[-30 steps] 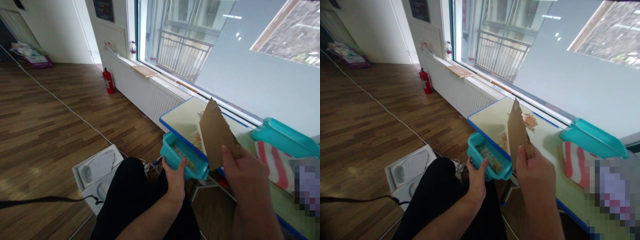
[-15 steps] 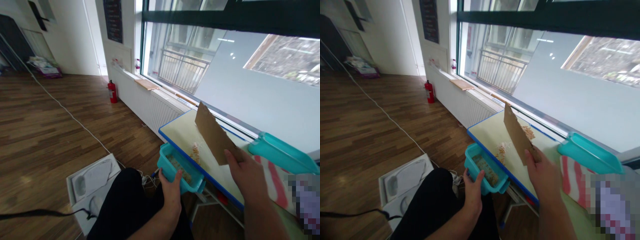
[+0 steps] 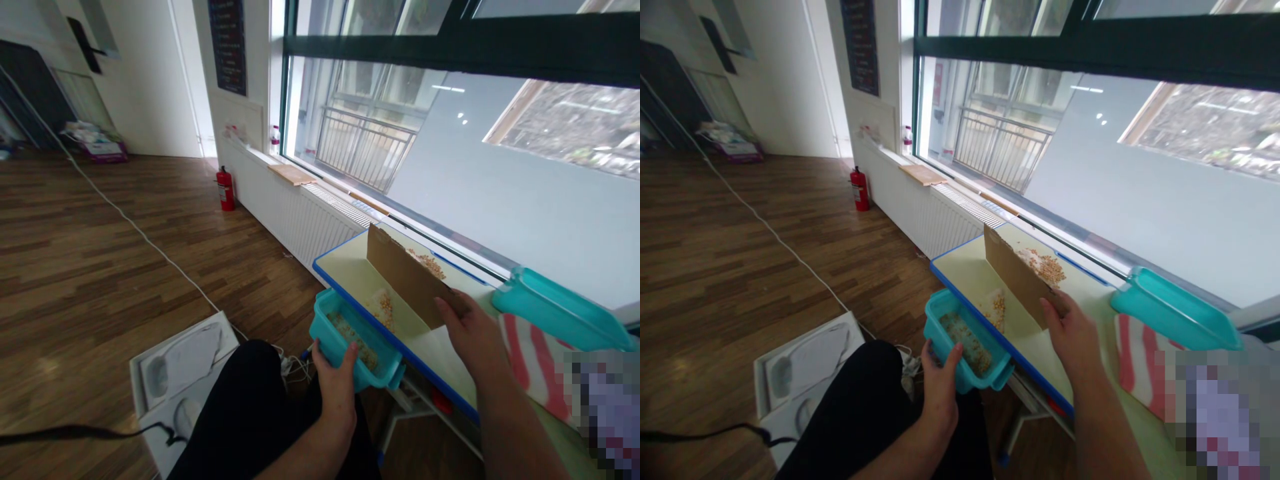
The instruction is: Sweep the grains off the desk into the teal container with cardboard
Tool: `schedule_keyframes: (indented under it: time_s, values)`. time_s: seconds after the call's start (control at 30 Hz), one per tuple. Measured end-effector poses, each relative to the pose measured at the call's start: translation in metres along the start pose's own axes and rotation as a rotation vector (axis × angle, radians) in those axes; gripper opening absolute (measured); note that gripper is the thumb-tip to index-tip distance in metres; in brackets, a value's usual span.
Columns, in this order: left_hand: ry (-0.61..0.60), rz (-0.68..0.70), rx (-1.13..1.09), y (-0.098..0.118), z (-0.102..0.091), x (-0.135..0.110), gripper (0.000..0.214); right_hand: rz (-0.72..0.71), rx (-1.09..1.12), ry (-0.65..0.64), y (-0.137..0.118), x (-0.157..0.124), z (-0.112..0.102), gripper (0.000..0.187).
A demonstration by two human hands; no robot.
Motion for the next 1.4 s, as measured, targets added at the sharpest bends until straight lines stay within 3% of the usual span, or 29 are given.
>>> schedule_keyframes:
  time_s: [0.37, 0.6, 0.87, 1.4]
  values:
    - [0.0, -0.029, 0.024, 0.011, 0.003, -0.002, 0.089, -0.012, -0.001, -0.089, -0.014, -0.006, -0.002, 0.045]
    - [-0.009, -0.024, 0.028, 0.015, 0.001, 0.001, 0.092, -0.097, 0.122, -0.125, -0.004, -0.001, 0.008, 0.038]
    - [-0.003, -0.029, 0.032, 0.018, 0.0, 0.0, 0.096, -0.098, 0.28, -0.248, 0.008, 0.007, 0.003, 0.039]
    - [-0.01, -0.029, 0.058, 0.023, -0.003, -0.004, 0.093, -0.145, 0.23, -0.287, -0.01, -0.019, -0.006, 0.037]
Point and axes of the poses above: each hand's wrist, its own x-axis towards the middle knuckle, its own z-axis out of the palm, y = z × x, the point moved 1 cm from there along x, towards the middle knuckle, and after that the axes turned 9 degrees about -y, right-handed, at the moved point
